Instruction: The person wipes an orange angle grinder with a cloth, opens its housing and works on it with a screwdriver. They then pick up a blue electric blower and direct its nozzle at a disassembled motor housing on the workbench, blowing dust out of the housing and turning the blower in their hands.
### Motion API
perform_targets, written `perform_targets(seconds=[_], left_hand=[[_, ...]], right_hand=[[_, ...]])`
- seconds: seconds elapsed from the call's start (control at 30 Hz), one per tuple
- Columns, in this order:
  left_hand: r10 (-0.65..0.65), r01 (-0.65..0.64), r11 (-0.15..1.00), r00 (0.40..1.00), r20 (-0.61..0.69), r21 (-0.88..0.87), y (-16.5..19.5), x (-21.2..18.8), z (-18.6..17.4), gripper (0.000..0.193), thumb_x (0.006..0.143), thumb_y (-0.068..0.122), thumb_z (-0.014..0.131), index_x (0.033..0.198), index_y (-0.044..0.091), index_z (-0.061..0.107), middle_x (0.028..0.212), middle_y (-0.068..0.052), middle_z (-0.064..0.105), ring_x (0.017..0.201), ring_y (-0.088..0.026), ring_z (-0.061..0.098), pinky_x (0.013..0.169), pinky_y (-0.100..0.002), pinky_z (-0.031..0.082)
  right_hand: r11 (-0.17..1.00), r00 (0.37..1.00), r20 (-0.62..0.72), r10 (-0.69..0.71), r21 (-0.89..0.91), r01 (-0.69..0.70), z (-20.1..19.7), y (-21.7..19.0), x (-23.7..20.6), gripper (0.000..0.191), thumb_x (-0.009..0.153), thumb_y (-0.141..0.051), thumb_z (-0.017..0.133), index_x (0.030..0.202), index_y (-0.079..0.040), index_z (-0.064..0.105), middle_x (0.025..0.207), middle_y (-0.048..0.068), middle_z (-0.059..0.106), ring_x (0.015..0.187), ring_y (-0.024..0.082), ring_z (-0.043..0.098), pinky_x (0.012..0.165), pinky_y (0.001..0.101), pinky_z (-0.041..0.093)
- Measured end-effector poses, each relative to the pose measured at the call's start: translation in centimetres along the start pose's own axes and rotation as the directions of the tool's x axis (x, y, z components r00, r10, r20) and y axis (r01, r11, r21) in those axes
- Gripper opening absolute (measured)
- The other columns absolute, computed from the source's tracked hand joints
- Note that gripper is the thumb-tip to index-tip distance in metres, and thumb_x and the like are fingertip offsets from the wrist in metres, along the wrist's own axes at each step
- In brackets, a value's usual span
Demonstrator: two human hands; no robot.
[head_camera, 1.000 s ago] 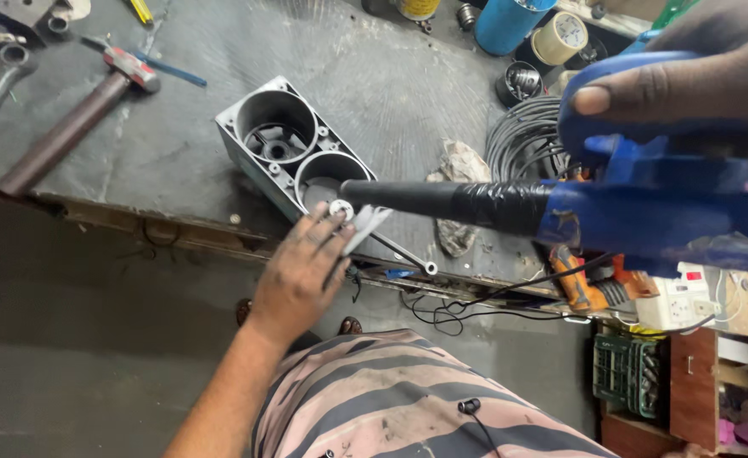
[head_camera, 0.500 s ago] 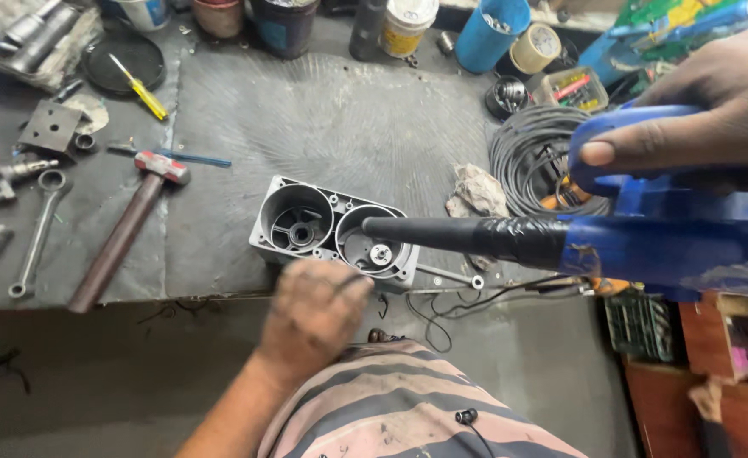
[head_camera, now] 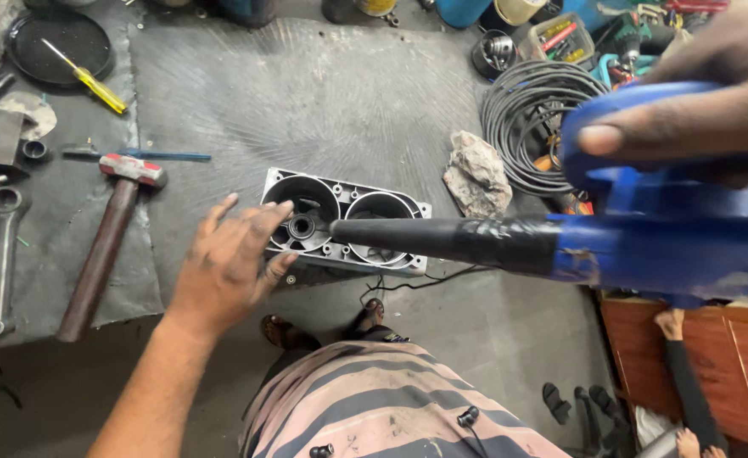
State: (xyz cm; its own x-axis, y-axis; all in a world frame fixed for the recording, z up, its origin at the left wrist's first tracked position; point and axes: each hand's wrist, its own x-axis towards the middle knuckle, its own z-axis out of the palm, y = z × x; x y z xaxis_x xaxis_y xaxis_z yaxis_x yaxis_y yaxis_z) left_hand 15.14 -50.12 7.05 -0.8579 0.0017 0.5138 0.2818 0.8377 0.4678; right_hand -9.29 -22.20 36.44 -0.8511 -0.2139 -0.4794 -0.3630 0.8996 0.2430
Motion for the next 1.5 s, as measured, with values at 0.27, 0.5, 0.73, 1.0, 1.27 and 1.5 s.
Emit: perform_targets(seconds=[0.27,0.5,0.73,1.0,1.27,1.5], left_hand=[[-0.024,0.018,0.996,0.998,-0.061,-0.091,0.0,0.1,3.1,0.053,0.101,0.036,0.065,0.143,0.009,0.048,0.137,-0.011,0.063,0.129,-0.029,0.06,0.122,-0.054,0.034],[0.208,-0.199,0.974,0.975,-0.079,0.112,2.6,0.2,4.9,0.059,0.089,0.038,0.074,0.136,0.008,0.054,0.131,-0.012,0.06,0.122,-0.03,0.063,0.116,-0.056,0.033],[0.316,-0.313,0.937,0.949,0.007,0.153,1.9,5.5,5.7,0.035,0.084,0.038,0.078,0.112,0.02,0.071,0.124,-0.015,0.065,0.076,-0.026,0.059,0.068,-0.042,0.046],[-0.361,0.251,0.91,0.87,0.335,0.328,1.9,14.9,8.5,0.03,0.097,0.043,0.065,0.114,0.02,0.072,0.111,-0.016,0.067,0.085,-0.038,0.068,0.071,-0.052,0.051],[-0.636,0.589,0.772,0.713,0.295,0.239,-0.2,15.8,10.2,0.046,0.087,0.05,0.073,0.12,0.018,0.073,0.114,-0.013,0.07,0.108,-0.036,0.065,0.09,-0.051,0.05],[-0.409,0.4,0.895,0.913,0.004,0.195,3.5,11.1,9.2,0.039,0.1,0.034,0.074,0.134,0.014,0.066,0.142,-0.009,0.064,0.133,-0.032,0.057,0.116,-0.05,0.04]], right_hand=[[0.987,0.978,0.14,0.156,-0.064,-0.149,-2.3,-8.6,-2.6,0.065,0.078,-0.053,0.077,0.119,-0.002,0.078,0.094,0.024,0.072,0.079,0.039,0.074,0.071,0.0514,0.064],[0.997,0.979,0.197,0.051,0.052,-0.062,2.3,3.0,0.7,0.064,0.078,-0.049,0.08,0.124,-0.005,0.075,0.099,0.021,0.073,0.085,0.035,0.074,0.076,0.0491,0.062],[0.841,0.899,0.389,-0.202,0.539,-0.044,14.1,24.0,-0.7,0.064,0.078,-0.046,0.082,0.129,-0.008,0.072,0.105,0.017,0.074,0.092,0.032,0.074,0.082,0.0468,0.061],[0.493,0.943,0.33,0.037,0.815,-0.305,29.9,25.7,-3.8,0.063,0.078,-0.042,0.078,0.125,-0.003,0.066,0.112,0.017,0.074,0.1,0.027,0.073,0.087,0.0429,0.059],[0.025,0.935,0.132,-0.329,0.991,-0.131,38.9,20.6,1.0,0.063,0.084,-0.046,0.07,0.12,0.006,0.069,0.071,0.006,0.066,0.059,0.011,0.057,0.049,0.0256,0.042],[0.146,0.897,0.155,-0.414,0.984,-0.102,39.0,18.4,4.6,0.061,0.091,-0.051,0.066,0.098,0.009,0.072,0.062,0.004,0.058,0.05,0.01,0.049,0.043,0.0258,0.037]])
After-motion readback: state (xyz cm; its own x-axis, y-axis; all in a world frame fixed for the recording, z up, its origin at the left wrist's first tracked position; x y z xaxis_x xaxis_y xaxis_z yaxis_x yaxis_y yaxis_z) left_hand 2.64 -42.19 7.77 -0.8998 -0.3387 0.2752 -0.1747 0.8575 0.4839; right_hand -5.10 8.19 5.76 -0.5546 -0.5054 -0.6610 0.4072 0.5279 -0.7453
